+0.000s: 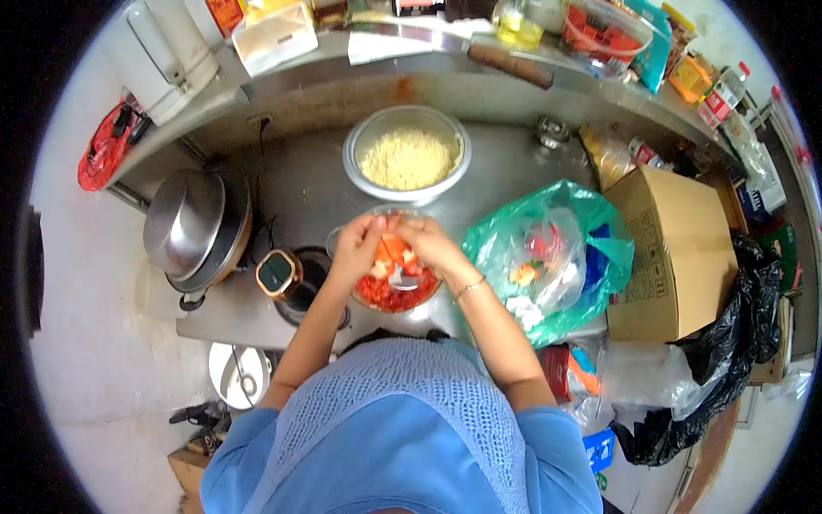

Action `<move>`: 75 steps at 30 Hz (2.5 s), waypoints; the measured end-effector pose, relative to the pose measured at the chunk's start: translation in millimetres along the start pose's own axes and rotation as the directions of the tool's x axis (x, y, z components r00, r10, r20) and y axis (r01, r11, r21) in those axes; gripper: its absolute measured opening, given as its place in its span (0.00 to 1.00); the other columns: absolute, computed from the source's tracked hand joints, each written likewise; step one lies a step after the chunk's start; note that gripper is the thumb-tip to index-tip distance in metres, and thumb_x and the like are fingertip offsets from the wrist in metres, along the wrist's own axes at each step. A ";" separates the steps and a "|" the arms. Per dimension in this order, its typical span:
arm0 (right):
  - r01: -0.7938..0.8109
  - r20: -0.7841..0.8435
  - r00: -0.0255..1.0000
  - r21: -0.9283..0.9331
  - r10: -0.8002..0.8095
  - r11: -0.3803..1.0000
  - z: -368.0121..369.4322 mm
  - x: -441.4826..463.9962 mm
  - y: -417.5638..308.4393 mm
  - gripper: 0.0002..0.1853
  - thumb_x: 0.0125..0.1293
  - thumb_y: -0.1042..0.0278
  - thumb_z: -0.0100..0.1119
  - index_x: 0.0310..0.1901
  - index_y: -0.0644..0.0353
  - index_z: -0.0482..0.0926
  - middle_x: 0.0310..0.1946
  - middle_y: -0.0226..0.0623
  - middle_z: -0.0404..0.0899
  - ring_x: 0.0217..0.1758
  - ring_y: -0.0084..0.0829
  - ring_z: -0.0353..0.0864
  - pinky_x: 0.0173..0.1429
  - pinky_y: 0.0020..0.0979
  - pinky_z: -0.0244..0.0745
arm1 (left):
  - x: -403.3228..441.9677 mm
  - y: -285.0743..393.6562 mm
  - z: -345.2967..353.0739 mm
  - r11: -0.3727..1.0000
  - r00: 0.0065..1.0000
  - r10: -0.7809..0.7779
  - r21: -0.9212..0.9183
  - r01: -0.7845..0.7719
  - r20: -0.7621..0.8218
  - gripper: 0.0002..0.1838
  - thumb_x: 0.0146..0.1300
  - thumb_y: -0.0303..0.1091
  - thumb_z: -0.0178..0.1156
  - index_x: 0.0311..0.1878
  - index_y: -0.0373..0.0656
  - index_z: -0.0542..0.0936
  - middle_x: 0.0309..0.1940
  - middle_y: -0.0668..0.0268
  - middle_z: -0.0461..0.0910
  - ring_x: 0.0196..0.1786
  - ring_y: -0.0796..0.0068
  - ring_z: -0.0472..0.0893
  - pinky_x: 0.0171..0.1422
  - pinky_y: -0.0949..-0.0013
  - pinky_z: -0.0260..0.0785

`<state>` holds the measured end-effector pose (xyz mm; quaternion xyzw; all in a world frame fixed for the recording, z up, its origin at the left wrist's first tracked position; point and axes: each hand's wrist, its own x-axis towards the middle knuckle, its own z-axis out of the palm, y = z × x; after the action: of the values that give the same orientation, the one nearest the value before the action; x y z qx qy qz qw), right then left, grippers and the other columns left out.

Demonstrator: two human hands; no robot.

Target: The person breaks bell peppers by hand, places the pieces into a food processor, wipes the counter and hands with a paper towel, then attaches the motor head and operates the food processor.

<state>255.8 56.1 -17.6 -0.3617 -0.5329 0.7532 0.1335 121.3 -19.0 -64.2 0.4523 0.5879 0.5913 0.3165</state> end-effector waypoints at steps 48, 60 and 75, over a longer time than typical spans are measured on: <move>-0.153 -0.101 0.503 -0.988 -0.858 0.027 -213.1 -52.5 94.2 0.25 0.50 0.72 0.61 0.53 0.56 0.73 0.51 0.53 0.72 0.54 0.53 0.72 0.55 0.43 0.70 | -34.2 76.7 88.9 0.976 0.838 0.194 -0.012 -0.218 0.509 0.09 0.62 0.32 0.57 0.40 0.36 0.78 0.36 0.60 0.78 0.40 0.69 0.79 0.45 0.70 0.70; -0.064 -0.022 0.822 -0.997 -0.570 -0.053 -263.3 -42.3 72.3 0.32 0.34 0.61 0.70 0.46 0.58 0.72 0.36 0.48 0.76 0.42 0.52 0.75 0.48 0.43 0.71 | 16.3 3.1 233.3 0.982 0.876 -0.055 0.186 -0.040 0.480 0.29 0.65 0.46 0.48 0.64 0.38 0.62 0.60 0.46 0.66 0.59 0.49 0.70 0.62 0.59 0.62; 0.531 0.013 0.721 -0.654 -0.693 0.539 -256.7 -87.4 51.7 0.42 0.45 0.63 0.72 0.61 0.61 0.59 0.51 0.42 0.68 0.55 0.38 0.70 0.62 0.37 0.64 | 49.6 10.9 220.6 0.967 0.859 -0.194 -0.053 0.248 0.473 0.30 0.67 0.48 0.49 0.68 0.43 0.58 0.63 0.55 0.63 0.64 0.65 0.64 0.64 0.66 0.59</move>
<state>503.2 165.6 -72.6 -0.2637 -0.8191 0.3883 0.3297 303.7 114.9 -67.6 0.4917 0.5089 0.4575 0.5384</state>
